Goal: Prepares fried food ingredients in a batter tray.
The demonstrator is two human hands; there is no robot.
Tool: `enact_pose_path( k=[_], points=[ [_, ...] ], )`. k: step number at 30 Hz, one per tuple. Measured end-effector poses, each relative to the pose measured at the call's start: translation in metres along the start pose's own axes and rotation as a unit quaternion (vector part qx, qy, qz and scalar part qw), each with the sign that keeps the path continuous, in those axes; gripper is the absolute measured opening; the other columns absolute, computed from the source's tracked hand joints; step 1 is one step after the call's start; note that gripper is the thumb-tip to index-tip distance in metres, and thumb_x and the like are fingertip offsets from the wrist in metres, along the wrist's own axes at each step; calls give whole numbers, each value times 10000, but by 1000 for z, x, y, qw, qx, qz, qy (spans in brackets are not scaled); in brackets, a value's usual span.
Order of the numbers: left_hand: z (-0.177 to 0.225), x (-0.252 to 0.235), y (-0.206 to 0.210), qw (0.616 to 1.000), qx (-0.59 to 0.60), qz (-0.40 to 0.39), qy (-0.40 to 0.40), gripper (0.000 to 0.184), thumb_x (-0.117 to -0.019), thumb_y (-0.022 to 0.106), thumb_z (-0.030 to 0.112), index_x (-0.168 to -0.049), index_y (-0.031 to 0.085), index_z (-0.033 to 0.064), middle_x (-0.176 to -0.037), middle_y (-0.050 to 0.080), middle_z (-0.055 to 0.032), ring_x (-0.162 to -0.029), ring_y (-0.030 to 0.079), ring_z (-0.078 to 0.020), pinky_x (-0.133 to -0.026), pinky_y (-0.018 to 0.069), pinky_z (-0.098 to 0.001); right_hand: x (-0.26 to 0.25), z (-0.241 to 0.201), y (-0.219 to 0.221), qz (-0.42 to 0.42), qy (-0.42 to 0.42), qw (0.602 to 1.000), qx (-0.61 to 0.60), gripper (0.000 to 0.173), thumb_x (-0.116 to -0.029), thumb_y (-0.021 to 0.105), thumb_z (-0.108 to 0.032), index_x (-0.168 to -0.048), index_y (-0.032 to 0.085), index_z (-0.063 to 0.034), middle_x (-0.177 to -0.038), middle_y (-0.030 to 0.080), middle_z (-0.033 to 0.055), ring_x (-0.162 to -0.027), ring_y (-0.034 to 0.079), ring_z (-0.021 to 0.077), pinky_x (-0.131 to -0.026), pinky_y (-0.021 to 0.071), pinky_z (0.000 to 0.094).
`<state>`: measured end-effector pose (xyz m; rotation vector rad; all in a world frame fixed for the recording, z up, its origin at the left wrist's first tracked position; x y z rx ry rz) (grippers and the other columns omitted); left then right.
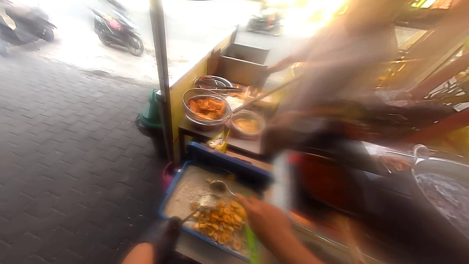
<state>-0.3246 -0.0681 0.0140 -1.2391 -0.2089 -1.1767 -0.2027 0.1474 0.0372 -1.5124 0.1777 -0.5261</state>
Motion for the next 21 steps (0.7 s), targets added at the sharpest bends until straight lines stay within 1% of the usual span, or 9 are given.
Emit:
enact_pose_path(
  k=[3,5,7,9,11,14,18,19,21],
  points=[
    [-2,12,-7,999,-13,41,-12,476,-1098,349,373,-1430,565,108,-1342,619,-242,-1282,576,-405,-1059,414,-613,5,-1,-8,45,12,999,0,534,-962,534,-33,-1461,594,-215,-1084,737,146,-818,737,349,-633,580,486],
    [3,15,-12,998,-6,66,-2,481,-1099,358,366,-1465,533,108,-1363,611,-239,-1294,570,-408,-1078,408,-606,6,1,-9,14,32,999,-8,536,-979,515,-45,-1484,566,-217,-1126,728,144,-863,736,348,-674,583,496],
    [12,9,-14,997,-17,79,6,476,-1088,367,376,-1472,526,144,-1335,636,-212,-1258,601,-396,-1043,450,-603,6,2,-8,-39,50,998,-18,530,-1011,478,-66,-1514,523,-228,-1189,710,143,-951,727,351,-747,584,510],
    [22,-6,-12,997,-29,75,2,463,-1085,382,372,-1468,543,166,-1325,646,-203,-1255,604,-390,-1048,447,-600,6,3,-10,-51,59,997,-22,510,-1020,472,-79,-1505,534,-225,-1183,712,152,-960,726,363,-749,584,523],
    [30,-20,-6,997,-60,45,-19,449,-1090,381,375,-1442,562,162,-1333,640,-209,-1276,588,-395,-1062,431,-601,5,8,-14,-69,87,994,-24,498,-1017,478,-83,-1498,529,-203,-1188,704,166,-981,720,377,-764,579,535],
    [35,-28,-4,995,-96,19,-30,441,-1088,377,360,-1409,579,137,-1326,635,-231,-1271,585,-419,-1043,434,-623,3,14,-22,-104,134,985,-22,545,-1003,486,-58,-1534,476,-181,-1269,673,166,-1038,706,378,-804,576,534],
    [34,-27,-4,994,-103,15,-45,436,-1086,380,356,-1399,585,132,-1323,637,-228,-1267,590,-414,-1032,444,-624,6,-7,-21,-79,94,992,-27,563,-991,496,-27,-1535,481,-172,-1241,680,181,-982,717,390,-759,583,536],
    [34,-27,-4,993,-103,17,-51,430,-1081,384,357,-1382,594,135,-1314,641,-225,-1258,595,-411,-1021,449,-627,6,-9,-21,-77,92,992,-30,569,-985,502,-22,-1533,483,-175,-1242,680,181,-984,716,391,-759,584,539],
    [34,-27,-3,992,-111,13,-57,433,-1079,377,368,-1373,596,138,-1320,639,-225,-1262,593,-414,-1018,448,-634,8,-3,-31,-45,103,993,-32,547,-985,504,-38,-1512,514,-183,-1216,692,166,-963,721,377,-740,584,528]
  ],
)
Point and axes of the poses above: each hand's wrist, its own x-axis away from the middle knuckle, its own y-axis out of the palm, z = x × y, the point moved 8 cm from there along -x, towards the middle knuckle
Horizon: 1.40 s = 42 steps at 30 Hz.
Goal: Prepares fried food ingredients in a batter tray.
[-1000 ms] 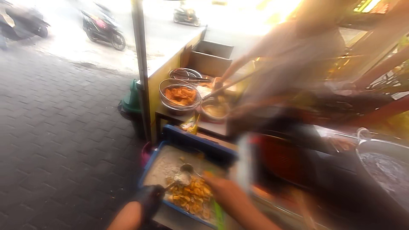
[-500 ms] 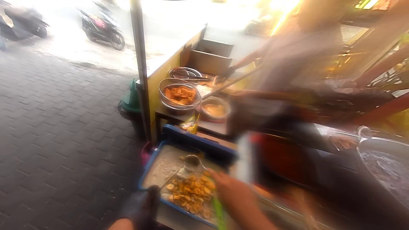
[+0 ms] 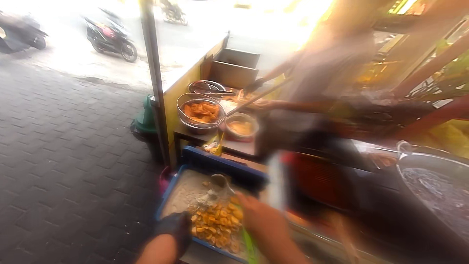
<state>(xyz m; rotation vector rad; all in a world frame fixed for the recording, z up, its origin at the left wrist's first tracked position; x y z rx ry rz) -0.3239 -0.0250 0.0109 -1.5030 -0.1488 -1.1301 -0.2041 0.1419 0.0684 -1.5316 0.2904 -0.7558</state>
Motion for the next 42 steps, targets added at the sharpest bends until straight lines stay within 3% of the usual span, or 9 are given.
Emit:
enact_pose_path(
  k=[5,9,13,19,23,27,31,35,42],
  points=[
    [-1,2,6,1000,-13,-19,14,433,-1085,367,349,-1343,607,97,-1314,636,-236,-1266,588,-417,-1028,437,-626,1,6,-8,63,-47,997,-10,519,-984,514,-54,-1484,551,-189,-1134,713,151,-874,730,359,-678,586,508],
    [-1,5,7,999,-1,-25,25,411,-1078,384,332,-1315,627,100,-1278,651,-240,-1229,608,-420,-999,451,-635,-7,-17,38,-62,-84,994,22,607,-986,469,19,-1567,431,-155,-1301,645,218,-1017,703,421,-778,576,553],
    [-5,10,13,999,-9,-43,21,431,-1089,363,335,-1329,619,85,-1307,634,-250,-1255,590,-426,-1021,437,-632,-28,-9,63,-104,-49,992,46,598,-1009,433,11,-1591,371,-115,-1369,606,226,-1110,673,433,-845,566,561],
    [-6,9,23,998,-17,-60,7,418,-1089,383,318,-1364,594,84,-1332,619,-252,-1280,571,-432,-1034,431,-637,-35,-8,67,-158,-54,983,73,536,-1011,445,8,-1543,393,-29,-1311,622,256,-1127,667,441,-878,556,575],
    [3,6,28,999,-14,-41,8,429,-1104,346,327,-1388,576,103,-1348,621,-233,-1301,567,-410,-1054,429,-608,-31,-20,65,-198,-84,976,41,419,-985,490,-13,-1402,524,-31,-1218,656,260,-1119,665,455,-862,551,619],
    [5,-3,33,1000,10,-24,6,428,-1081,360,317,-1410,577,149,-1354,640,-173,-1286,593,-377,-1026,468,-603,-46,3,69,-156,-126,975,-98,330,-1015,491,-158,-1297,662,-149,-1164,703,187,-1116,675,390,-898,543,629],
    [3,-5,21,998,43,11,37,443,-1066,381,344,-1414,580,156,-1339,643,-187,-1266,597,-402,-1008,465,-643,-35,24,40,-68,-142,967,-200,406,-1098,382,-301,-1416,630,-261,-1171,731,98,-1110,691,284,-970,533,533],
    [0,18,-7,997,46,45,32,464,-1079,358,386,-1445,556,182,-1340,646,-181,-1270,600,-389,-1025,466,-615,-17,25,8,4,-130,980,-148,420,-1103,366,-295,-1467,575,-311,-1120,732,93,-1051,706,291,-887,565,524],
    [-22,39,-20,998,25,49,18,437,-1069,394,386,-1353,637,158,-1281,661,-216,-1225,615,-401,-1002,454,-627,-18,33,22,-9,-100,994,-52,466,-1056,426,-158,-1491,544,-279,-1154,712,157,-997,714,369,-785,574,558]
  ],
)
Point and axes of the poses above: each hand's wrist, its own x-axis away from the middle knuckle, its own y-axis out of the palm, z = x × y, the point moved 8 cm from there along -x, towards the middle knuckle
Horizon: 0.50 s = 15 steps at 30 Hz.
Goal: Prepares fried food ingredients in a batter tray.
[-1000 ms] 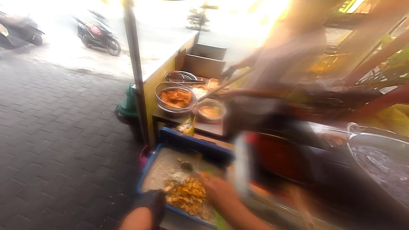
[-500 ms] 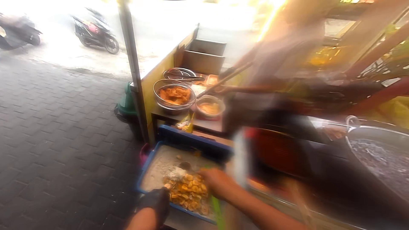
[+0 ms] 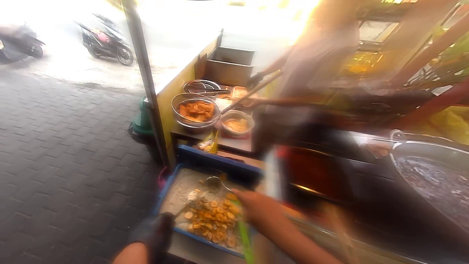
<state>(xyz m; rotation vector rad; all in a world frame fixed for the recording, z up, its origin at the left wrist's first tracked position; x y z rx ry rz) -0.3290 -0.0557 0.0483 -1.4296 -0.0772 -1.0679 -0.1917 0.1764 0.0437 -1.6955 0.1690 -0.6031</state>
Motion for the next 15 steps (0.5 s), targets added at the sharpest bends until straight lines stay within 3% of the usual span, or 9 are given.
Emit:
enact_pose_path(
  k=[3,9,15],
  points=[
    [-2,-2,3,999,-7,-8,-31,430,-1079,393,362,-1376,615,147,-1321,642,-220,-1259,598,-402,-1022,447,-625,-4,-2,-7,22,2,1000,22,483,-1046,443,-125,-1501,537,-259,-1140,713,152,-950,719,359,-751,577,526],
    [-2,1,14,998,34,-28,-37,482,-1107,329,366,-1428,561,92,-1375,600,-243,-1309,558,-401,-1081,405,-600,-36,-30,-14,-26,-3,998,49,493,-1025,458,-67,-1496,521,-200,-1156,688,178,-972,704,380,-755,568,540],
    [-48,-34,61,984,160,35,-66,486,-1094,340,317,-1432,530,24,-1343,613,-256,-1288,579,-391,-1084,428,-575,-90,-76,0,-46,-34,995,81,421,-1040,454,-54,-1457,508,-66,-1192,672,214,-1022,690,416,-779,568,559]
  ],
)
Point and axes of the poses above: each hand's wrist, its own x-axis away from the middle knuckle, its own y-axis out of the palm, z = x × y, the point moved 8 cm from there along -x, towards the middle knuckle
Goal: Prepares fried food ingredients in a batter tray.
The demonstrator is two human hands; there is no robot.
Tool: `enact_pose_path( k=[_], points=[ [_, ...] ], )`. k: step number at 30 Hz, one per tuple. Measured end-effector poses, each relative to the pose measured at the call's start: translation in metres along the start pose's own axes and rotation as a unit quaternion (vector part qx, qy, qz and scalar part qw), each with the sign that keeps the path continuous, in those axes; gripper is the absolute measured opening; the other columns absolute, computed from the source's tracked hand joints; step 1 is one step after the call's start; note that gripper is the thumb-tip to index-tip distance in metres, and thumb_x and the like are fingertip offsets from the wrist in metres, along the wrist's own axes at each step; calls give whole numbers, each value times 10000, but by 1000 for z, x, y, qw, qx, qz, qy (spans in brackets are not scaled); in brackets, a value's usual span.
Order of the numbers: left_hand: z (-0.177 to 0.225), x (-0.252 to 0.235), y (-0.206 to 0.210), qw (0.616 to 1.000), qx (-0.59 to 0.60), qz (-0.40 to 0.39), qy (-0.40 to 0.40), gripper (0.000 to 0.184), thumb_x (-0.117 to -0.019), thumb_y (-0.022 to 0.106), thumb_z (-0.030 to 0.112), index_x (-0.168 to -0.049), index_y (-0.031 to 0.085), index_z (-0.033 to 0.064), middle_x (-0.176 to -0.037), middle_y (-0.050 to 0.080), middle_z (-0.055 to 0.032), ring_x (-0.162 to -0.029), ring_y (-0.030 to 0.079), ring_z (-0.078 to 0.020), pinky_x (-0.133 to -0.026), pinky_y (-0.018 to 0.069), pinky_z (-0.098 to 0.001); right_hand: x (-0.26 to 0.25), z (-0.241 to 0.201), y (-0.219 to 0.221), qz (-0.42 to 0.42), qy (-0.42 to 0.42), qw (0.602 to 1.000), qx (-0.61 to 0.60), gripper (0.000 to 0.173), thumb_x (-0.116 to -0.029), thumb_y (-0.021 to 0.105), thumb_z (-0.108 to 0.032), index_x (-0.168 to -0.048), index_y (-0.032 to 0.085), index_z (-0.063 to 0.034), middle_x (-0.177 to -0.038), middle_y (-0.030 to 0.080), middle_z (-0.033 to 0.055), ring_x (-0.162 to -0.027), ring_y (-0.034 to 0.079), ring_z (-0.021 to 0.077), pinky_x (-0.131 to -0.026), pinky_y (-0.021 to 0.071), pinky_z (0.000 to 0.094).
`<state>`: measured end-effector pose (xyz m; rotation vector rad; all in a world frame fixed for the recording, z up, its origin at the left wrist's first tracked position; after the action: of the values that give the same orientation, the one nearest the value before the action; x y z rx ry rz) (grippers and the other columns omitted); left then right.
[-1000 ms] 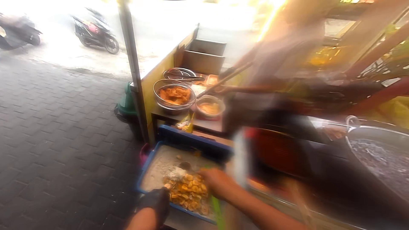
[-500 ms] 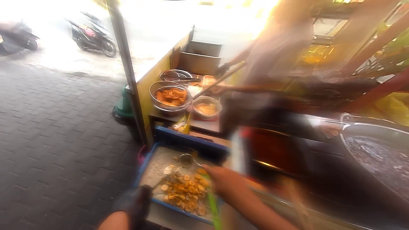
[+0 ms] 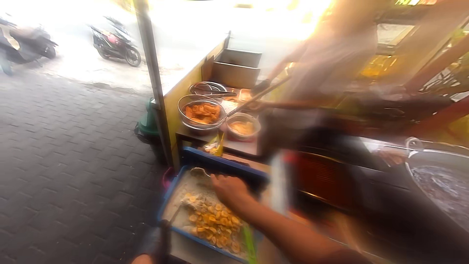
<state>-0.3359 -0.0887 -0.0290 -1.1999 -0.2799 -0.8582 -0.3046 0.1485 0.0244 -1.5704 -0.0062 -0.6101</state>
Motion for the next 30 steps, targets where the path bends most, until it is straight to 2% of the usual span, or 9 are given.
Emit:
enact_pose_path(
  k=[4,8,10,12,16,18,20,25,30],
  points=[
    [2,11,15,998,1,-11,-62,556,-1103,335,264,-1595,264,13,-1547,444,-238,-1425,464,-353,-1170,367,-505,-28,-34,11,-40,-8,999,28,306,-1032,447,3,-1315,548,57,-1167,654,245,-1031,687,409,-787,574,538],
    [-2,-1,30,996,39,-33,-80,615,-1102,357,273,-1625,146,26,-1511,486,-237,-1378,517,-359,-1131,419,-505,-42,-69,28,-126,-4,991,37,284,-1016,439,36,-1259,555,126,-1279,584,285,-1106,655,427,-826,570,544],
    [0,-6,29,994,56,-52,-79,577,-1110,318,292,-1619,198,48,-1530,474,-222,-1400,496,-362,-1143,402,-522,-45,-79,35,-151,-7,987,50,292,-1023,432,25,-1272,540,131,-1301,571,292,-1108,656,431,-829,570,543],
    [-8,-19,36,995,59,-32,-71,563,-1103,311,304,-1610,256,66,-1494,522,-203,-1367,534,-352,-1125,424,-526,-47,-82,44,-158,-27,984,77,282,-1020,429,32,-1250,561,129,-1316,559,291,-1094,656,430,-821,572,545],
    [-16,-28,42,995,83,-5,-61,533,-1100,320,314,-1579,351,82,-1467,555,-181,-1354,549,-335,-1121,431,-521,-50,-73,48,-138,-58,983,104,232,-1006,487,-2,-1186,611,77,-1217,633,253,-1029,683,421,-783,574,570],
    [-11,-19,36,994,83,-35,-55,524,-1111,309,300,-1581,332,71,-1492,526,-191,-1385,515,-335,-1146,399,-514,-45,-65,34,-125,-57,984,110,209,-1000,512,-13,-1162,636,31,-1132,677,222,-1001,697,409,-772,573,575],
    [-16,-24,39,995,96,-20,-33,511,-1100,325,295,-1552,389,65,-1467,545,-207,-1370,526,-355,-1140,403,-530,-38,-52,10,-105,-41,988,105,213,-996,529,-20,-1167,656,-18,-1074,705,199,-995,701,404,-769,570,580],
    [-26,-29,37,992,126,-12,-8,506,-1090,353,287,-1535,427,56,-1435,564,-233,-1357,531,-378,-1136,398,-548,-9,-29,-35,-76,9,990,122,295,-998,545,-56,-1272,628,-126,-1060,711,148,-981,707,363,-747,568,539],
    [-12,-3,1,996,72,-29,-42,481,-1102,361,271,-1548,428,104,-1436,574,-207,-1346,547,-360,-1116,411,-545,-16,-37,-60,-27,-24,986,164,346,-1021,505,-73,-1337,620,-152,-1003,716,137,-910,711,346,-697,549,503]
  ],
)
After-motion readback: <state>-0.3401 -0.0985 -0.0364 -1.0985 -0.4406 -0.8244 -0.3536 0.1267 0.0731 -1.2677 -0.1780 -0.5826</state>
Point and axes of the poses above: each hand's wrist, its own x-axis away from the middle knuckle, its own y-axis out of the palm, z = x × y, the point moved 8 cm from there along -x, towards the middle knuckle
